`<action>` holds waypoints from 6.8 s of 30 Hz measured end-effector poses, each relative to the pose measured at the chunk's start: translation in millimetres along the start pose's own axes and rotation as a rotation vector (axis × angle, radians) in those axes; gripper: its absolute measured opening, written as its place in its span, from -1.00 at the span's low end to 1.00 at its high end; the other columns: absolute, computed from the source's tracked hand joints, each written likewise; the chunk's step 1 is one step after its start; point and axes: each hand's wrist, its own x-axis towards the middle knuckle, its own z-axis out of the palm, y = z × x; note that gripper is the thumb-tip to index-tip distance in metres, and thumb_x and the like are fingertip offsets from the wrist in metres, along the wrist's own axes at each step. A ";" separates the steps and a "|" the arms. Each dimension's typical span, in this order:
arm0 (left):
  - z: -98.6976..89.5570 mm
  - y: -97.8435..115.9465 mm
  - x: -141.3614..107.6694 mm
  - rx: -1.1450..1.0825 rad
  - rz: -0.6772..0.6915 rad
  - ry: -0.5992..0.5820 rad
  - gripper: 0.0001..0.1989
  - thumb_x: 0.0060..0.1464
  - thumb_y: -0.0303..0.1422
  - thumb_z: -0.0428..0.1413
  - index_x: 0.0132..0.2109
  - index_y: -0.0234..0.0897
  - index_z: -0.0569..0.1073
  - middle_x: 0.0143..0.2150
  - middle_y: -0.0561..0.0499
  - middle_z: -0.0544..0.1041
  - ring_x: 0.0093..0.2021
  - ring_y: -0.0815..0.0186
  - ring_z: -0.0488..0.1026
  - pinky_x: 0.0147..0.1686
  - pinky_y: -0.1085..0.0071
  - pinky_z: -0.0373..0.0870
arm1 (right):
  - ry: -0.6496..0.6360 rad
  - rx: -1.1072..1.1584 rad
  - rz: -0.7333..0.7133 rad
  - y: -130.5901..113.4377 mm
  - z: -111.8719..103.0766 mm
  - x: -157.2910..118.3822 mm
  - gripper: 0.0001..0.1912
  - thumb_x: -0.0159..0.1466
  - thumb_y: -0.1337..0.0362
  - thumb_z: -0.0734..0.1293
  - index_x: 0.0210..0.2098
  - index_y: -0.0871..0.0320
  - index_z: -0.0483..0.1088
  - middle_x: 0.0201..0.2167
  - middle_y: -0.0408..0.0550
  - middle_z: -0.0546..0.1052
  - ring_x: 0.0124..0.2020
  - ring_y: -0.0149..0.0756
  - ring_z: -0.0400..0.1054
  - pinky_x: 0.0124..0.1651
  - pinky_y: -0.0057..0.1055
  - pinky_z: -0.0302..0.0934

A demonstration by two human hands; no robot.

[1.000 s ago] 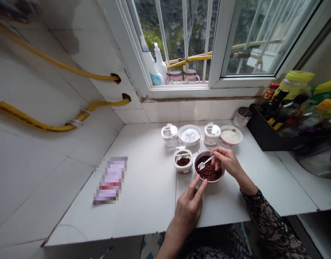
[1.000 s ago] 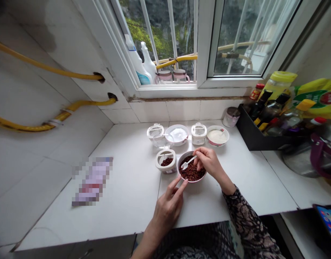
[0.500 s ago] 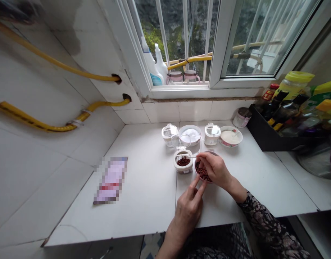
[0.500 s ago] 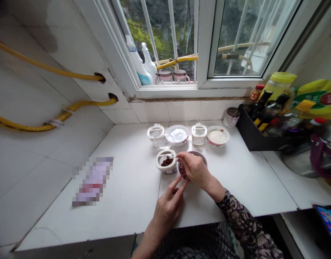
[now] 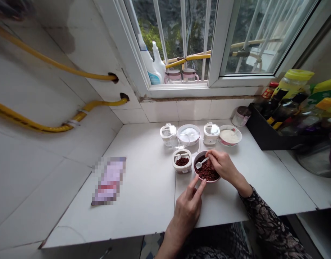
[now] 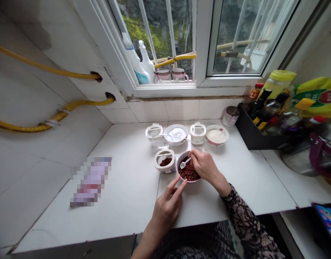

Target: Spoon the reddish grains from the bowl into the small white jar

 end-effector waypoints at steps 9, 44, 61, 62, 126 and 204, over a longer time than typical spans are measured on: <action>0.5 -0.2 0.1 0.016 -0.002 -0.008 -0.34 0.23 -0.68 -0.10 0.42 -0.21 0.15 0.27 -0.28 0.38 -0.05 0.30 0.57 -0.07 0.42 0.56 | -0.072 0.268 0.145 -5.1 -0.6 -0.3 -0.81 0.33 0.23 0.21 -0.37 0.13 0.37 -0.66 -0.21 0.47 -0.71 -0.42 0.28 -0.57 -0.50 0.18; -0.1 0.4 0.2 0.007 -0.006 -0.007 -0.33 0.21 -0.68 -0.09 0.42 -0.23 0.15 0.28 -0.27 0.38 -0.06 0.30 0.57 -0.07 0.43 0.55 | -0.039 0.544 0.332 -3.4 -8.6 2.6 -0.69 0.17 0.02 0.37 -0.39 0.17 0.40 -0.66 -0.16 0.51 -0.75 -0.42 0.34 -0.70 -0.55 0.17; 0.5 -0.7 1.0 0.019 0.009 0.015 -0.30 0.19 -0.70 -0.11 0.43 -0.23 0.13 0.25 -0.29 0.40 -0.14 0.33 0.57 -0.11 0.43 0.56 | 0.126 0.298 -0.096 -18.3 17.1 -0.3 -0.76 0.42 0.11 0.21 -0.18 0.10 0.42 -0.42 -0.05 0.62 -0.50 -0.31 0.51 -0.35 -0.36 0.41; 0.6 -0.8 0.9 0.019 0.011 0.016 -0.30 0.19 -0.70 -0.11 0.43 -0.23 0.12 0.25 -0.30 0.40 -0.16 0.34 0.57 -0.12 0.42 0.56 | 0.101 0.190 -0.213 -19.3 19.6 -1.6 -0.79 0.43 0.18 0.19 -0.16 0.10 0.43 -0.39 -0.02 0.62 -0.45 -0.29 0.52 -0.30 -0.34 0.41; 1.4 -1.1 -0.1 0.012 0.008 0.015 -0.33 0.20 -0.70 -0.10 0.41 -0.23 0.17 0.25 -0.30 0.39 -0.11 0.32 0.57 -0.11 0.42 0.56 | 0.147 0.472 0.072 -18.6 4.3 4.3 -0.68 0.36 -0.01 0.27 -0.20 0.13 0.41 -0.46 -0.08 0.60 -0.54 -0.32 0.50 -0.39 -0.38 0.41; -0.5 1.0 1.3 0.018 -0.003 -0.003 -0.35 0.19 -0.70 -0.10 0.39 -0.26 0.21 0.27 -0.27 0.38 -0.07 0.31 0.57 -0.07 0.43 0.55 | -0.028 0.324 0.202 -1.1 -0.7 0.2 -0.75 0.30 0.10 0.24 -0.36 0.14 0.39 -0.64 -0.18 0.48 -0.72 -0.45 0.30 -0.63 -0.54 0.17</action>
